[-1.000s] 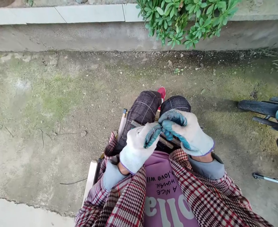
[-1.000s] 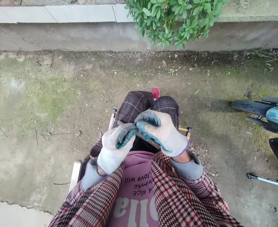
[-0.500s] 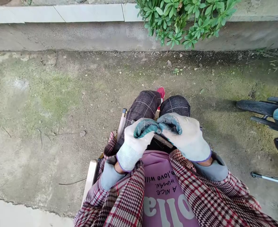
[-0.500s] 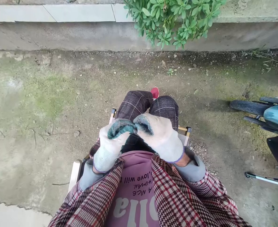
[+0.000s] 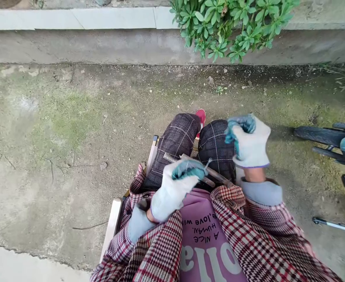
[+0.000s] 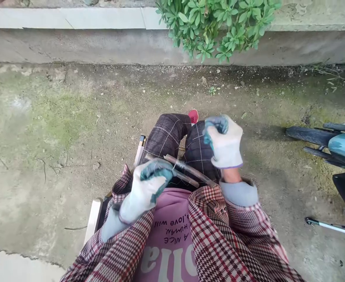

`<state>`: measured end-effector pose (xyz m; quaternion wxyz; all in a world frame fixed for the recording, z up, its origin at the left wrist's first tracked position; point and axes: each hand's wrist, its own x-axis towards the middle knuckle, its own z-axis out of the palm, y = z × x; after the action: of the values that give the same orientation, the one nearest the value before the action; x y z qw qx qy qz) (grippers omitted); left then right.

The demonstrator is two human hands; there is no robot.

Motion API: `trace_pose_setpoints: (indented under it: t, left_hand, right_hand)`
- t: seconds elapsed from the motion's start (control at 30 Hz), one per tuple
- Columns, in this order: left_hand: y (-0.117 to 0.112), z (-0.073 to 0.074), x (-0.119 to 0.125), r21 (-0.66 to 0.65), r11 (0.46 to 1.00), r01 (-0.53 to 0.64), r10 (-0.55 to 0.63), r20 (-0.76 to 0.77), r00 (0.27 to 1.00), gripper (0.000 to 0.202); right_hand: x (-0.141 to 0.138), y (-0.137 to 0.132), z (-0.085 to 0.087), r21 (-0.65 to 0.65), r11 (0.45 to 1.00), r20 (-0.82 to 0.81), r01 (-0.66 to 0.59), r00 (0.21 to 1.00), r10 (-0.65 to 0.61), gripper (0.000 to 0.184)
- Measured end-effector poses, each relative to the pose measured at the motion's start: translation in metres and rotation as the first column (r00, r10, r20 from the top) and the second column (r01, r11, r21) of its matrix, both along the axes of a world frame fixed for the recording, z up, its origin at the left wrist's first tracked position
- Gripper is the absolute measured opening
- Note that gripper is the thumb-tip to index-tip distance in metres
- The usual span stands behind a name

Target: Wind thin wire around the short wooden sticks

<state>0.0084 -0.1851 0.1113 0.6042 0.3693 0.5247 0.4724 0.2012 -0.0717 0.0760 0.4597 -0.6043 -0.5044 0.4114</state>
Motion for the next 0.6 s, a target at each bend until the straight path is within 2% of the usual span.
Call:
trace_pose_setpoints:
  t: [0.03,0.07,0.1,0.17,0.23,0.33,0.43,0.53,0.6]
  left_hand:
    - [0.000,-0.001,-0.001,-0.006,0.998,-0.055,0.055,-0.020,0.998,0.008]
    - [0.001,-0.003,-0.002,-0.006,0.996,-0.095,0.094,-0.052,0.994,0.009]
    - [0.003,-0.005,-0.003,-0.001,0.992,-0.124,0.124,-0.090,0.988,0.009]
    - [0.007,-0.006,-0.005,0.015,0.991,-0.132,0.133,-0.172,0.976,0.010]
    - [0.010,-0.003,-0.006,0.017,0.995,-0.094,0.095,-0.239,0.966,0.012]
    - [0.010,0.003,-0.007,0.008,0.999,-0.043,0.043,-0.275,0.961,0.011]
    - [0.010,0.002,-0.008,-0.018,0.999,-0.033,0.029,-0.217,0.976,0.008]
    - [0.012,-0.003,-0.006,-0.094,0.996,0.012,-0.016,-0.044,0.999,0.006]
    - [0.012,-0.005,-0.002,-0.161,0.987,0.017,-0.004,0.079,0.997,0.007]
  right_hand:
    - [0.005,0.002,0.001,-0.079,0.991,-0.047,-0.111,0.993,0.107,0.002]
    - [0.008,0.001,0.004,-0.149,0.948,-0.098,-0.280,0.958,0.268,0.005]
    - [0.009,-0.002,0.008,-0.165,0.888,-0.144,-0.430,0.901,0.410,0.011]
    - [0.005,-0.011,0.021,-0.102,0.769,-0.145,-0.631,0.774,0.616,0.023]
    - [-0.001,-0.018,0.032,-0.007,0.693,0.009,-0.721,0.693,0.721,0.029]
    - [-0.008,-0.021,0.040,0.057,0.597,0.372,-0.800,0.572,0.731,0.024]
    - [-0.008,-0.022,0.041,0.052,0.524,0.669,-0.850,0.420,0.614,0.023]
    - [-0.007,-0.027,0.040,0.008,0.520,0.816,-0.854,0.306,0.490,0.022]
    - [-0.008,-0.030,0.037,-0.009,0.541,0.848,-0.841,0.281,0.450,0.021]
